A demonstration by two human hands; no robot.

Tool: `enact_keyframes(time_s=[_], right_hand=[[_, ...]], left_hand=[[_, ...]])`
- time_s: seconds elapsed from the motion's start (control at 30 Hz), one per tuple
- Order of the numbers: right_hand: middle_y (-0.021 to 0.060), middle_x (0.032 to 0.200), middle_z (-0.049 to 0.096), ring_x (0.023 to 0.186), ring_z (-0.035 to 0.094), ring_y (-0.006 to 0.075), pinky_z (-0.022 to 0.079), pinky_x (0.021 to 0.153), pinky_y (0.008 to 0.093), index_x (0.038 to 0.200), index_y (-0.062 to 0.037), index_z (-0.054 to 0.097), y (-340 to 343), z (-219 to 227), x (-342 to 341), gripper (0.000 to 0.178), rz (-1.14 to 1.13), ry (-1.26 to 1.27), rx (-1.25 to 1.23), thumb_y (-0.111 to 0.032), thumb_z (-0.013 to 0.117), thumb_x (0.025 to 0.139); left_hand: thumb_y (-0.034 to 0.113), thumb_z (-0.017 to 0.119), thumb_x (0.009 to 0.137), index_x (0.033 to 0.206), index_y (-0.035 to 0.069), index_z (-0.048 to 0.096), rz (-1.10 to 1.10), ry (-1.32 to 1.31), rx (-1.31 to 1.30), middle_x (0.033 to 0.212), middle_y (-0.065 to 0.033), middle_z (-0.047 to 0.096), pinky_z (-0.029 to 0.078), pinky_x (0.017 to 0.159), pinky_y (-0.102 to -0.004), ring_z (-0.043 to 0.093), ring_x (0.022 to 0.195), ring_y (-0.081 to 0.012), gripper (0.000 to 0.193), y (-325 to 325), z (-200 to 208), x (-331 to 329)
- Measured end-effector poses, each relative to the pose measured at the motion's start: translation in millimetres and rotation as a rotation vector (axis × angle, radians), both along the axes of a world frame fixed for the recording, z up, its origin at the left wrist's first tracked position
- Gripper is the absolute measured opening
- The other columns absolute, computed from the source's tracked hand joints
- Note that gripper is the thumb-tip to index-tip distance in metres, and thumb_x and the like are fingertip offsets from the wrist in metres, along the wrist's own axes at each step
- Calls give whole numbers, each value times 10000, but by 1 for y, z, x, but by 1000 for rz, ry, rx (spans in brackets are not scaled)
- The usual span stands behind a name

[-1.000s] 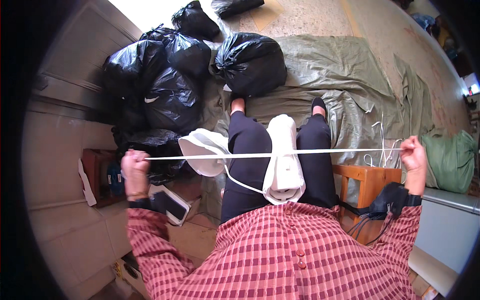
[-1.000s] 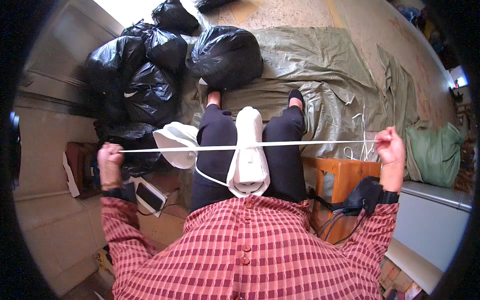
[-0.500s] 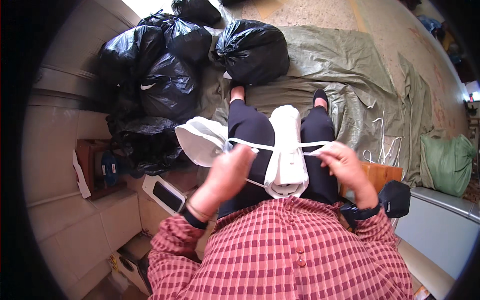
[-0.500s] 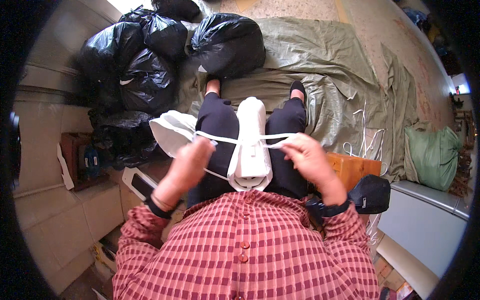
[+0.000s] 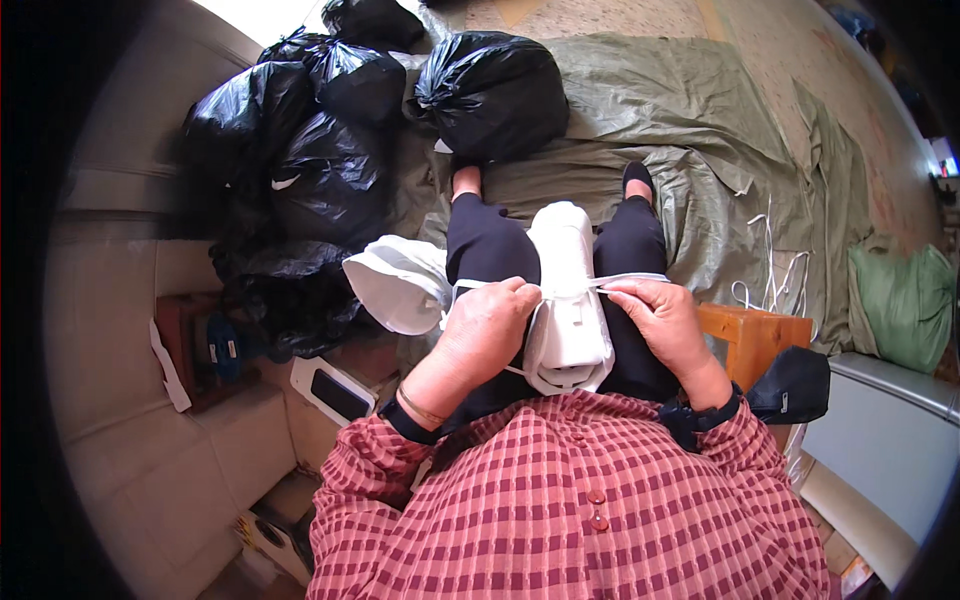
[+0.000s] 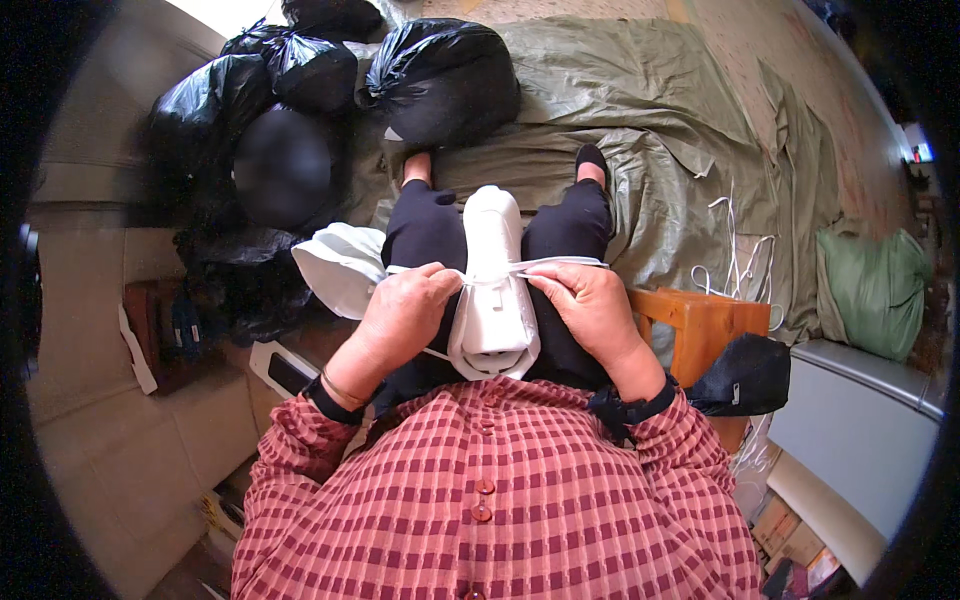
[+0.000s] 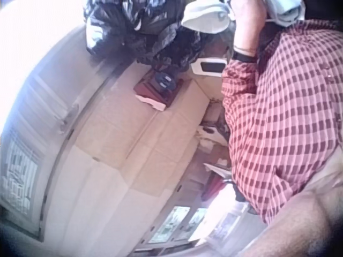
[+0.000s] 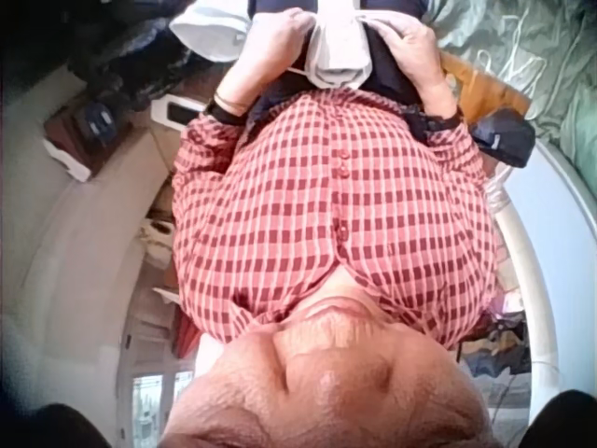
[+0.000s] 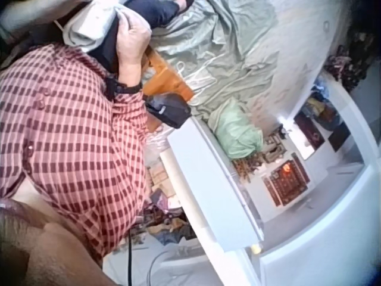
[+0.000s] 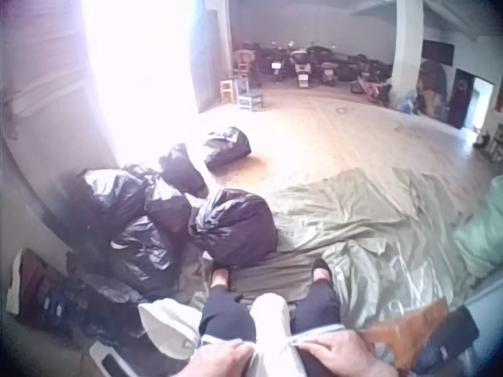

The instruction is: The recorder is threading laces into a white sneaker while sitting on the floor.

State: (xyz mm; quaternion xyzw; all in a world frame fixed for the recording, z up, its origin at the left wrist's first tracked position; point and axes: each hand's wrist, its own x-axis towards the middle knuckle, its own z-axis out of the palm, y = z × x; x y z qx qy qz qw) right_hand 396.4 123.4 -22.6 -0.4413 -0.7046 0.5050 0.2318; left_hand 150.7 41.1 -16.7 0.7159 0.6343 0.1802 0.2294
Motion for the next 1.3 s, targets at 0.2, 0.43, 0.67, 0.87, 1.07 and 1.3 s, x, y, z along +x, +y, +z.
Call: enact_keyframes(time_s=[0.2,0.43,0.67,0.87,1.07,1.3], right_hand=[[114,857,680,759,675,317,529,721,402,978,-43,730,7,5,0,114,101,-188,229,-132,697,915],[125,833,608,777,644,335,513,685,420,1019,-47,704,13,13,-5,149,239,-146,446,-25,650,882],[97,875,633,799,683,291,553,697,390,988,-65,658,14,17,-13,154,414,-276,685,-68,579,856],[112,877,639,800,680,294,559,714,402,1004,-58,653,-2,18,-19,140,303,-391,539,-110,605,883],[180,972,642,936,651,356,542,814,436,1184,25,584,-42,31,-34,357,105,-535,501,-166,677,896],[188,959,643,920,643,384,534,825,454,1074,12,651,-30,7,-28,217,25,-424,464,-67,629,873]], left_hand=[[33,603,816,975,41,632,-329,260,-78,903,-114,629,542,780,-415,667,931,-316,162,25,23,4],[65,566,932,931,19,642,-170,14,-155,886,-172,652,535,737,-456,668,859,-381,88,22,15,-4],[78,560,944,936,21,642,-97,-51,-148,893,-176,659,538,746,-459,671,873,-388,100,19,12,2],[134,576,963,1013,29,632,80,15,-127,965,-183,662,535,746,-472,667,892,-394,129,6,10,14],[87,721,831,1075,19,613,372,-176,79,949,-195,634,535,755,-455,645,881,-406,276,-17,7,41],[10,648,808,1006,-18,642,352,-268,54,930,-200,631,529,790,-469,642,879,-401,200,-10,-10,29]])
